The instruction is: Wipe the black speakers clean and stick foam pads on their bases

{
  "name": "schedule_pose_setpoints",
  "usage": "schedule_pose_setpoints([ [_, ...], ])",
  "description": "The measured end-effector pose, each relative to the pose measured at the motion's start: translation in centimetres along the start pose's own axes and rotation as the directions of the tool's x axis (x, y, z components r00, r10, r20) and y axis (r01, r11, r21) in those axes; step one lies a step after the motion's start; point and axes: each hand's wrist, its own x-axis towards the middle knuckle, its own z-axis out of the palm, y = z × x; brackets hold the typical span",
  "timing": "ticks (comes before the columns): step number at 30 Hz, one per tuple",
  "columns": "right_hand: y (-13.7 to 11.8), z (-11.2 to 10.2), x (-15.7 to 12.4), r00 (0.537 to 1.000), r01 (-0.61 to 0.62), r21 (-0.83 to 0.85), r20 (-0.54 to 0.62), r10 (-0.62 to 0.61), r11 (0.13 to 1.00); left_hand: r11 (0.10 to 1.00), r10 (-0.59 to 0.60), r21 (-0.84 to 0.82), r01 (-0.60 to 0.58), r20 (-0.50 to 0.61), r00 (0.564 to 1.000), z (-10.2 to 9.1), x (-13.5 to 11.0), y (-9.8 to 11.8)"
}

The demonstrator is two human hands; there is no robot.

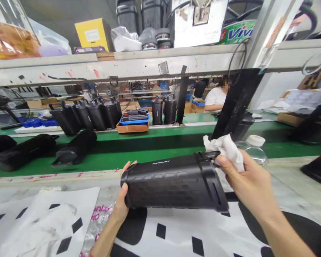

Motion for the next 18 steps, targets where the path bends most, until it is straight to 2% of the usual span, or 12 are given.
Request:
schedule_pose_setpoints([
  [2,-1.2,-1.5,0.9,0.984,0.176,-0.087,-0.013,-0.178,0.981,0.999,0.049,0.012,-0.050,0.026,0.998,0.0,-0.2,0.1],
  [4,-2.2,-2.5,2.4,0.915,0.399,-0.151,0.005,-0.403,0.904,0.996,0.071,0.050,-0.077,0.109,0.991,-0.3,-0.4,0.6],
  [5,-2.6,-2.7,3.3,0.858,0.511,-0.166,0.035,-0.513,0.843,0.994,0.065,0.072,-0.078,0.170,0.983,-0.4,-0.3,1.0],
  [7,-3.5,-2.3,5.2,0.710,0.704,-0.160,0.139,-0.690,0.692,0.989,0.039,0.122,-0.078,0.297,0.954,-0.1,0.0,2.1],
  [10,-5.2,-0.3,7.4,0.497,0.867,-0.115,0.276,-0.823,0.485,0.956,-0.007,0.266,-0.121,0.433,0.901,2.5,0.9,4.8],
  [11,-5.9,0.5,7.8,0.449,0.892,-0.091,0.295,-0.843,0.443,0.929,-0.031,0.340,-0.145,0.461,0.887,3.9,1.2,5.7],
  [13,-7.0,1.8,8.3,0.398,0.911,-0.023,0.317,-0.861,0.413,0.863,-0.056,0.455,-0.219,0.517,0.854,7.0,2.0,7.5],
  [14,-7.4,2.1,8.3,0.400,0.903,0.021,0.327,-0.856,0.430,0.840,-0.045,0.478,-0.256,0.532,0.845,8.4,2.4,8.1],
  [15,-7.7,2.2,8.2,0.442,0.875,0.062,0.307,-0.843,0.481,0.828,-0.020,0.494,-0.265,0.498,0.867,9.5,2.7,8.5],
  [16,-7.8,2.1,7.9,0.527,0.824,0.093,0.239,-0.816,0.559,0.826,-0.012,0.501,-0.257,0.473,0.881,10.3,2.9,8.8],
  [17,-7.8,1.8,7.5,0.639,0.754,0.113,0.107,-0.762,0.648,0.834,0.002,0.495,-0.245,0.441,0.897,10.7,3.0,8.8],
  [18,-7.8,1.5,6.9,0.741,0.671,0.131,-0.073,-0.668,0.730,0.846,0.010,0.484,-0.224,0.406,0.914,10.8,3.1,8.7],
])
